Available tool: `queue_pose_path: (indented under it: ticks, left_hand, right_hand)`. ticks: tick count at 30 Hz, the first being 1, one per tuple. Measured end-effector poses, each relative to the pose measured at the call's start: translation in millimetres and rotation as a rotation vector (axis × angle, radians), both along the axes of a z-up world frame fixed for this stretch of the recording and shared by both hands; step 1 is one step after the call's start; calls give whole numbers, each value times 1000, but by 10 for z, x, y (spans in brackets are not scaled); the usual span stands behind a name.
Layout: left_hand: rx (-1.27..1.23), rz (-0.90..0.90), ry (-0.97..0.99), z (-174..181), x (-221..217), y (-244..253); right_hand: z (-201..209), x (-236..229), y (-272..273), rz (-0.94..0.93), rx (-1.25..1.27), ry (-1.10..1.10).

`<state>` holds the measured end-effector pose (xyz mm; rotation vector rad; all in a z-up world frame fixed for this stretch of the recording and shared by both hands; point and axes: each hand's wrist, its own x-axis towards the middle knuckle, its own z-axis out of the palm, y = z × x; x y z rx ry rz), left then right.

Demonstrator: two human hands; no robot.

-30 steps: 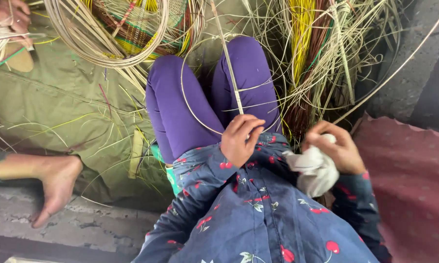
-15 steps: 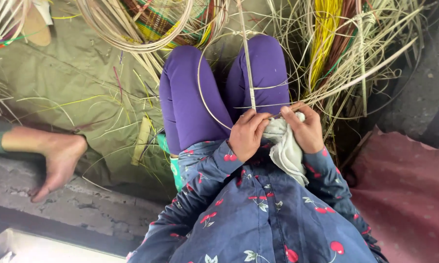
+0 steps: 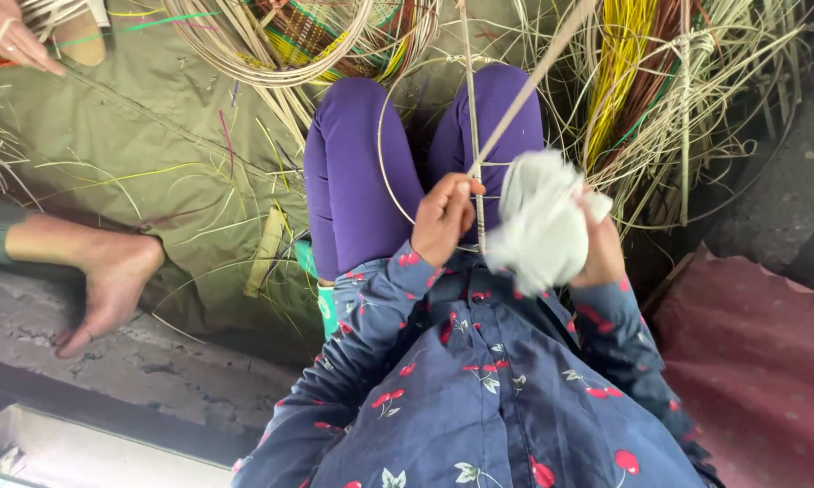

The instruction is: Wrapping and weaving thin fiber strips around a circular frame to reinforce the rim of a basket or similar object.

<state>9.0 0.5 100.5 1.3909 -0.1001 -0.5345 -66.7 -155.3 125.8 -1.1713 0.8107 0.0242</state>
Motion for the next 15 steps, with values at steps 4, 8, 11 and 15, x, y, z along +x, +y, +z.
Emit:
queue_pose_path:
  ticks: [4, 8, 11, 15]
  left_hand:
    - [122, -67, -21, 138, -174, -80]
    - [295, -42, -135, -136, -183, -82]
    - [575, -14, -295, -376, -193, -8]
    - [867, 22, -487, -537, -195, 4]
  right_hand:
    - [-255, 197, 100, -120, 250, -143]
    - [-130, 408, 411, 139, -48, -155]
    - [-101, 483, 375, 404, -310, -302]
    - [-190, 438, 367, 462, -644, -270]
